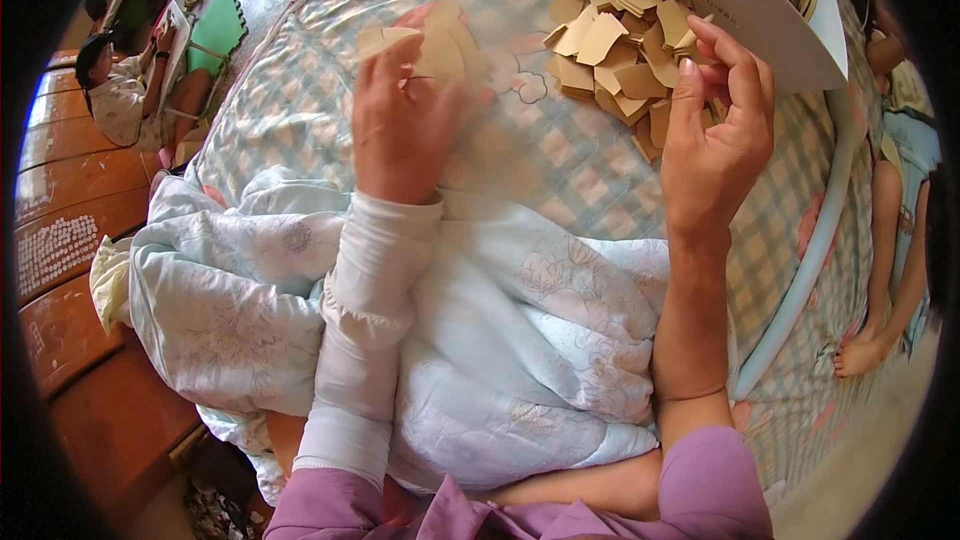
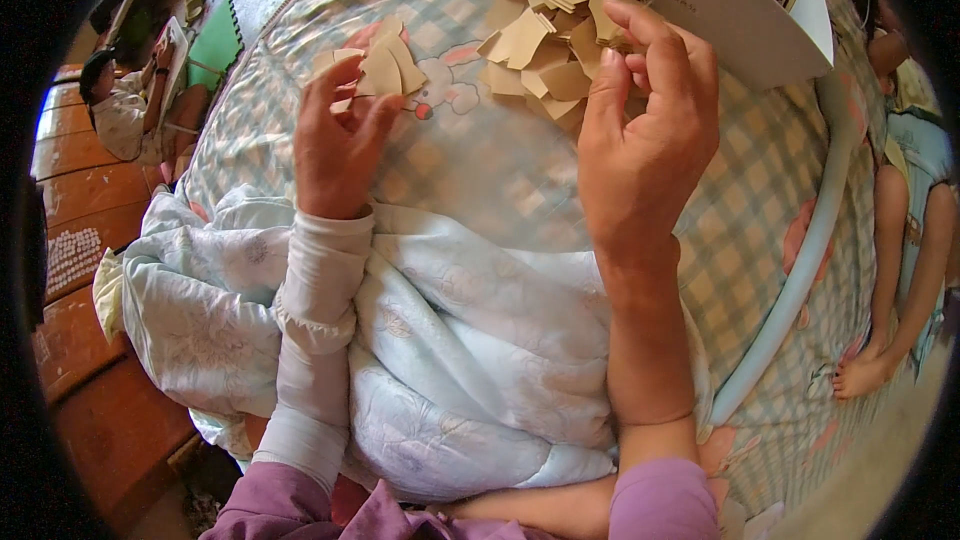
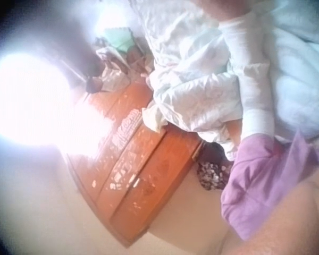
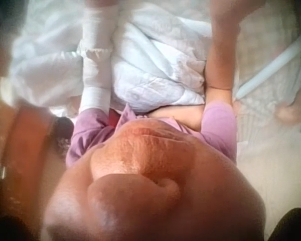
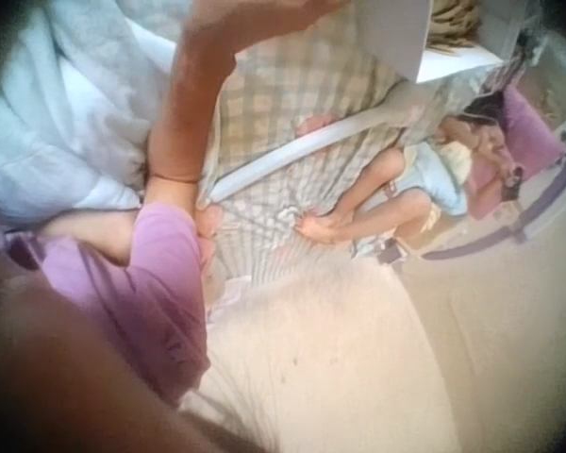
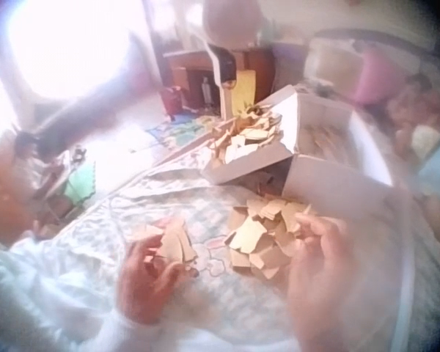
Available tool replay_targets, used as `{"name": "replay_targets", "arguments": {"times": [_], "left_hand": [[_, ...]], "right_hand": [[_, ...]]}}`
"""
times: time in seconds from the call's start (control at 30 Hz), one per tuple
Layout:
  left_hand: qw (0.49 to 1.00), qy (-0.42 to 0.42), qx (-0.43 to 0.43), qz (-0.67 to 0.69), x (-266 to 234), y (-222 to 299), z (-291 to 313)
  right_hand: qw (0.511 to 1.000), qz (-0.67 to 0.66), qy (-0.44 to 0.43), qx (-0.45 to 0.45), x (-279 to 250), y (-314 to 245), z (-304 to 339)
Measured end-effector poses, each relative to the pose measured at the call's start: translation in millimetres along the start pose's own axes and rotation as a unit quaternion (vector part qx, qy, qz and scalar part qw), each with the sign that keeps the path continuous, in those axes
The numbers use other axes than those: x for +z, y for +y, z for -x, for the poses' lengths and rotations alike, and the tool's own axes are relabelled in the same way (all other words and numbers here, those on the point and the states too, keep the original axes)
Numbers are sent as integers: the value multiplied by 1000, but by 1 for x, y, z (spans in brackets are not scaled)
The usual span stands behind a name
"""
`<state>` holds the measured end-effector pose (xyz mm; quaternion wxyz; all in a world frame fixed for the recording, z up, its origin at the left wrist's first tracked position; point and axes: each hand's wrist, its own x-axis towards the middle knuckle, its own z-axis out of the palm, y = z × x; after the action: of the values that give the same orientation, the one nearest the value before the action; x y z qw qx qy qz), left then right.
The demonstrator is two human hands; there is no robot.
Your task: The person picks up paper shapes one by one from a pile and places them into a cardboard box.
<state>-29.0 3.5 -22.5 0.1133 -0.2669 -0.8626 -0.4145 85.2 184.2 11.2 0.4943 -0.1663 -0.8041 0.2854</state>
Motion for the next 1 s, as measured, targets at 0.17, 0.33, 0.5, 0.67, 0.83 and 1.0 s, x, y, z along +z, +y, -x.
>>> {"name": "replay_targets", "arguments": {"times": [0.17, 0.33, 0.5, 0.67, 0.83, 1.0], "left_hand": [[988, -25, 22, -151, 2, 1, 1], [995, -71, -31, -59, -11, 1, 7], [992, -41, -17, -115, -27, 8, 3], [991, -104, -75, -44, -32, 17, 5], [958, -229, -148, 93, -42, 27, 5], [918, -257, -187, 236, -45, 21, 4]], "right_hand": [[998, -27, -44, -18, 1, -11, 6], [985, -128, -110, 31, 11, -19, 15], [965, -206, -149, 58, 17, -22, 21], [940, -209, -245, 111, 17, -23, 29], [923, -219, -264, 175, 20, -36, 30], [903, -199, -312, 218, 18, -30, 31]]}}
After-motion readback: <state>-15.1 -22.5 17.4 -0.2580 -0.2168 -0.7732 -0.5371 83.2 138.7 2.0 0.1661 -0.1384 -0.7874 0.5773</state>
